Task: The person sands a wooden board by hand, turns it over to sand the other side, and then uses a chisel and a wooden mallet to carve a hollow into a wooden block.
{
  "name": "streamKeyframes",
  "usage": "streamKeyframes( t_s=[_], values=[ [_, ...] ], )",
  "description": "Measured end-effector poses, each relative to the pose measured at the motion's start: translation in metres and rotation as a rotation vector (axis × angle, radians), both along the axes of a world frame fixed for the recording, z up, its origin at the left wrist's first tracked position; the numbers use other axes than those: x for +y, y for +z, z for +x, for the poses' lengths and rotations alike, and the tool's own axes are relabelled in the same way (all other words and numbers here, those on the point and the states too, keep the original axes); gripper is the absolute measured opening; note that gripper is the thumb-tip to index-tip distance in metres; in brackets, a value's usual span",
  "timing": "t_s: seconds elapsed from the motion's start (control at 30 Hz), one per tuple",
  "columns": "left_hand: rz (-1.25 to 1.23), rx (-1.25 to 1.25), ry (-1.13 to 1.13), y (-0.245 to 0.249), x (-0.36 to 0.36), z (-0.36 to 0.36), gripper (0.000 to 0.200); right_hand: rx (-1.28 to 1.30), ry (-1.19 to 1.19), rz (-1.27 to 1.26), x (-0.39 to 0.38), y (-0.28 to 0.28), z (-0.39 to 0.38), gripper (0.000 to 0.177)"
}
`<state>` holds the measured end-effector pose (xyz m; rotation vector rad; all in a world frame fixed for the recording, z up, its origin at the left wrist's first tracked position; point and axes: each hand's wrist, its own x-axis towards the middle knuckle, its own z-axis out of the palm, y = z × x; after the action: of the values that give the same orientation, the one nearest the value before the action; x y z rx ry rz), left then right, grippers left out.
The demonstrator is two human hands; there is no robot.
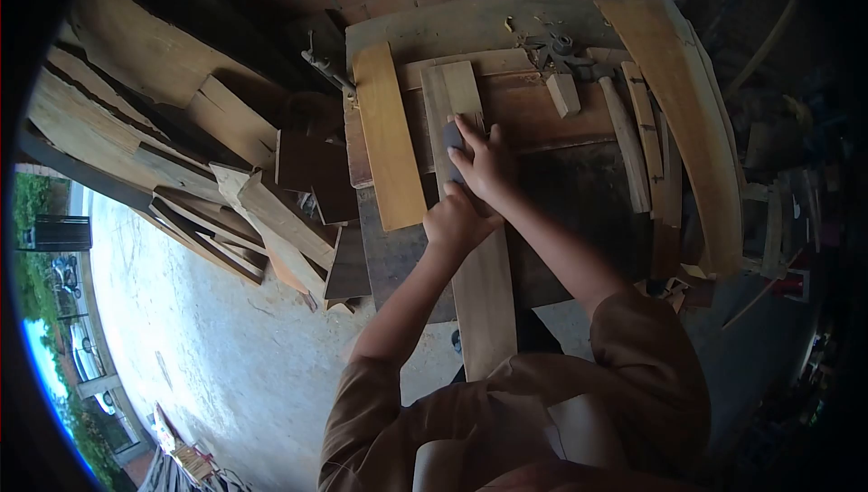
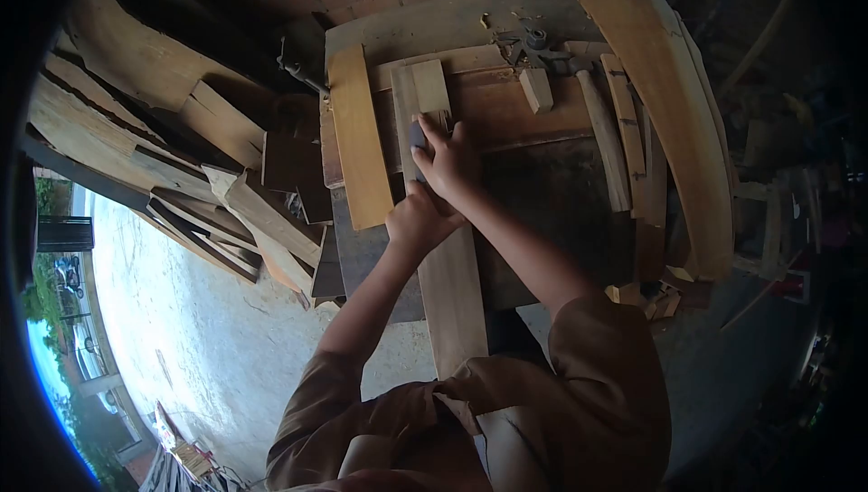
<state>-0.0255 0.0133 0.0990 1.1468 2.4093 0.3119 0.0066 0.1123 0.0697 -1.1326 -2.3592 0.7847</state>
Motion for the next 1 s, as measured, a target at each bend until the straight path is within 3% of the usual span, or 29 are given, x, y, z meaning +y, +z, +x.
streamKeyframes(
  t_s=[0.13, 0.23, 0.33, 0.43, 0.47, 0.6, 0.73, 0.83, 1.0],
  values=[
    [0.071, 0.138, -0.016, -0.003, 0.106, -0.074, 0.087, 0.022, 0.0, 0.038, 0.113, 0.001, -0.079, 0.052],
    [0.083, 0.197, -0.009, -0.002, 0.122, -0.084, 0.088, -0.041, -0.017, 0.069, 0.127, 0.006, -0.092, 0.052],
    [0.06, 0.113, 0.029, -0.003, 0.079, -0.05, 0.085, -0.042, 0.026, 0.064, 0.084, -0.001, -0.06, 0.052],
    [0.034, 0.091, 0.039, -0.01, -0.01, 0.023, 0.076, -0.058, 0.115, 0.038, -0.004, 0.0, 0.017, 0.055],
    [-0.041, -0.039, 0.04, -0.002, -0.044, 0.049, 0.067, -0.035, 0.135, 0.067, -0.04, -0.001, 0.046, 0.056],
    [-0.048, -0.168, -0.014, -0.023, -0.163, 0.145, 0.08, -0.143, 0.115, -0.019, -0.159, -0.005, 0.154, 0.062],
    [-0.095, -0.236, -0.074, -0.021, -0.178, 0.159, 0.08, -0.05, 0.008, -0.101, -0.179, -0.005, 0.179, 0.061],
    [-0.037, -0.143, -0.06, -0.019, -0.137, 0.129, 0.079, -0.126, 0.075, -0.012, -0.132, -0.004, 0.143, 0.06],
    [0.041, -0.065, 0.035, -0.002, 0.015, 0.017, 0.074, -0.065, 0.066, 0.025, 0.021, 0.0, 0.014, 0.054]
  ],
)
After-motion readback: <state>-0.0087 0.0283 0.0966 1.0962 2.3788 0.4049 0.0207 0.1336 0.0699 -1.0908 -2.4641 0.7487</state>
